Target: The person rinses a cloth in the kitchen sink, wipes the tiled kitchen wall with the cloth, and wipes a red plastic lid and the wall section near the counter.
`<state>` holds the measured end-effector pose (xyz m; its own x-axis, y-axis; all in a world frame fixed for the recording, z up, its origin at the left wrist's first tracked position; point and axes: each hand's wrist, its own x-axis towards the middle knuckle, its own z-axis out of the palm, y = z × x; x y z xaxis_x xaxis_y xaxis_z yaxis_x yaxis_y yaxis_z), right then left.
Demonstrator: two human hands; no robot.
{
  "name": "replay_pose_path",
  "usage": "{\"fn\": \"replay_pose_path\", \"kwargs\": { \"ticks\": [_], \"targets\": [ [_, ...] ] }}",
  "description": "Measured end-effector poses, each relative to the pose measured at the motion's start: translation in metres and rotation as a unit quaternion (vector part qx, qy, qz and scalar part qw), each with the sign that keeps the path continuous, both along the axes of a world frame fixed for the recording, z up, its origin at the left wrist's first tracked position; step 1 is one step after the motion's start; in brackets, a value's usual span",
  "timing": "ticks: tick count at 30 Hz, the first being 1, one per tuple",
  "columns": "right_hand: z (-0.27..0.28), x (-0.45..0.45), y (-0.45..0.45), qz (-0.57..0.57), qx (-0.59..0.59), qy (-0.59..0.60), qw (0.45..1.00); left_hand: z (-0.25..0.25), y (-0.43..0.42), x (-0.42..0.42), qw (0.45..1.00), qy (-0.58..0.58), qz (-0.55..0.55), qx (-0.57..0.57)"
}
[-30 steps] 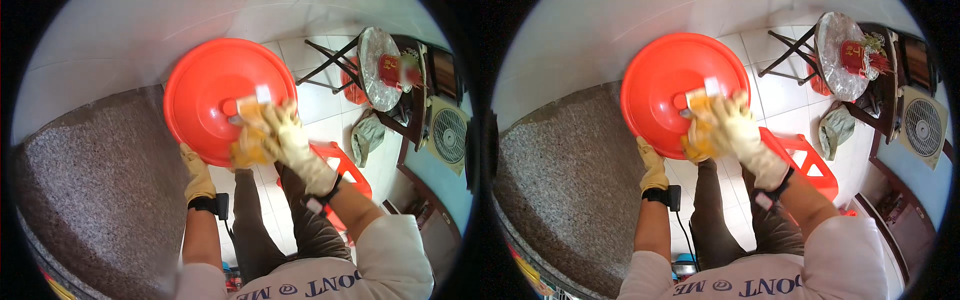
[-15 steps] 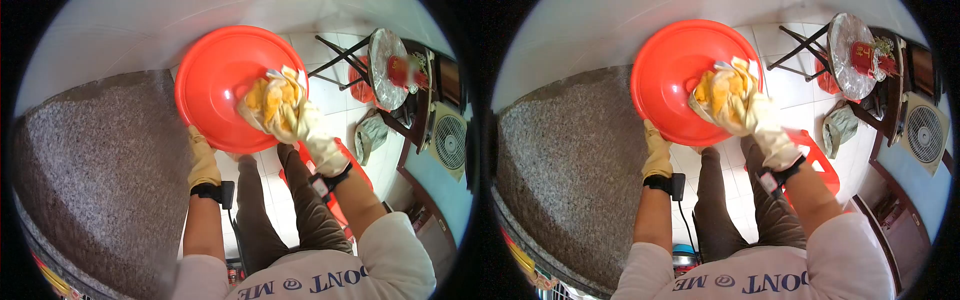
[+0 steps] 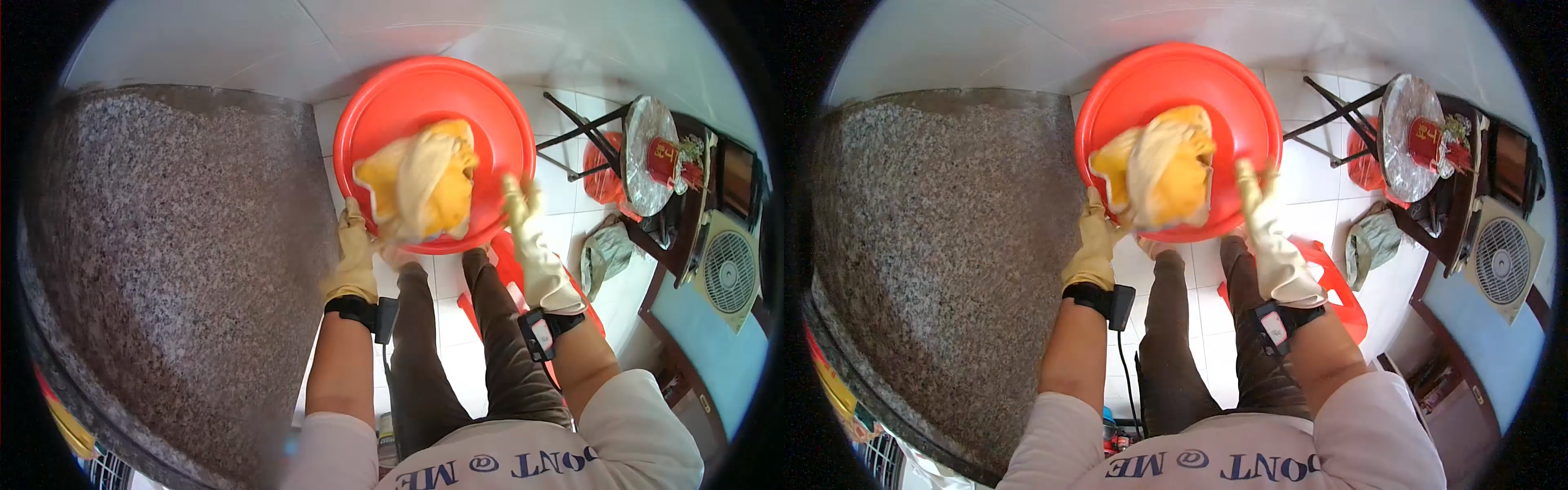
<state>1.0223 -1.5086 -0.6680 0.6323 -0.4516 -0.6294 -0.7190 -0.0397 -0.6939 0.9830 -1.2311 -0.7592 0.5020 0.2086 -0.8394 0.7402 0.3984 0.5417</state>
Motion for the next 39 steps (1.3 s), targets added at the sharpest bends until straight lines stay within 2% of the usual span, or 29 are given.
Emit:
{"fn": "replay_pose_path", "kwargs": {
  "ticks": [1,2,3,4,5,7,9,10,13,16,18,21,22,24,25,28,29,30,31,32,34,36,38,39],
  "targets": [
    [0.001,0.009,0.003,0.096,-0.084,-0.102,0.987,0.008,-0.003,0.000,1.000,0.002,-0.002,-0.002],
    [0.002,0.018,0.009,0.189,-0.165,-0.201,0.947,0.014,-0.005,0.002,1.000,0.003,-0.005,-0.004],
    [0.006,0.026,0.020,0.276,-0.240,-0.296,0.882,0.018,-0.007,0.004,1.000,0.015,0.002,0.006],
    [0.030,0.038,0.053,0.385,-0.306,-0.173,0.853,0.017,-0.005,0.005,1.000,0.018,-0.010,0.000],
    [0.030,0.039,0.076,0.456,-0.324,-0.139,0.817,0.014,-0.002,0.004,0.999,0.023,-0.022,-0.006],
    [0.027,0.043,0.087,0.544,-0.300,-0.115,0.775,0.002,0.007,-0.002,0.998,0.027,-0.052,0.010],
    [0.009,0.053,0.061,0.589,-0.221,-0.141,0.764,-0.017,0.008,-0.009,0.995,0.024,-0.080,0.049],
    [-0.015,0.056,0.040,0.525,-0.273,-0.310,0.744,-0.011,0.007,-0.010,0.998,0.014,-0.056,0.027],
    [-0.005,0.111,0.027,0.404,-0.341,-0.373,0.762,0.013,-0.004,0.001,1.000,-0.003,0.001,-0.022],
    [0.013,0.166,0.061,0.291,-0.271,-0.148,0.905,0.025,-0.007,0.007,0.999,0.015,0.019,-0.024],
    [0.005,0.173,0.097,0.380,-0.388,-0.134,0.829,0.028,-0.006,0.009,0.999,0.028,0.021,-0.028],
    [-0.023,0.159,0.160,0.482,-0.417,-0.165,0.753,0.029,-0.002,0.007,0.997,0.017,0.033,-0.075],
    [-0.014,0.139,0.177,0.499,-0.420,-0.204,0.730,0.032,-0.001,0.008,0.996,0.032,0.032,-0.075],
    [-0.018,0.109,0.198,0.533,-0.451,-0.210,0.684,0.036,0.003,0.013,0.995,0.058,0.029,-0.077],
    [-0.019,0.096,0.196,0.562,-0.441,-0.225,0.662,0.034,0.008,0.012,0.993,0.055,0.030,-0.102],
    [-0.017,0.057,0.180,0.629,-0.357,-0.254,0.642,0.047,0.008,0.019,0.963,0.018,0.167,-0.212],
    [-0.018,0.040,0.171,0.638,-0.370,-0.295,0.608,0.035,0.012,0.011,0.988,-0.062,0.060,-0.127],
    [-0.023,0.023,0.158,0.643,-0.382,-0.338,0.571,0.023,0.016,0.003,0.990,-0.135,-0.032,-0.023],
    [-0.028,0.007,0.144,0.646,-0.393,-0.379,0.534,0.031,0.017,0.004,0.992,-0.114,-0.060,-0.016],
    [-0.031,-0.004,0.123,0.668,-0.371,-0.384,0.519,0.040,0.017,0.006,0.992,-0.092,-0.091,-0.012],
    [-0.032,-0.018,0.071,0.715,-0.326,-0.379,0.489,0.056,0.007,0.014,0.996,-0.050,-0.042,-0.064],
    [-0.022,-0.015,0.021,0.757,-0.281,-0.350,0.474,0.068,-0.006,0.027,0.979,-0.009,0.112,-0.170],
    [-0.005,0.003,-0.015,0.780,-0.263,-0.305,0.478,0.043,-0.010,0.017,0.996,-0.009,0.018,-0.085],
    [0.006,0.016,-0.025,0.771,-0.266,-0.285,0.504,0.034,-0.011,0.015,0.999,-0.011,-0.028,-0.040]
  ]
}}
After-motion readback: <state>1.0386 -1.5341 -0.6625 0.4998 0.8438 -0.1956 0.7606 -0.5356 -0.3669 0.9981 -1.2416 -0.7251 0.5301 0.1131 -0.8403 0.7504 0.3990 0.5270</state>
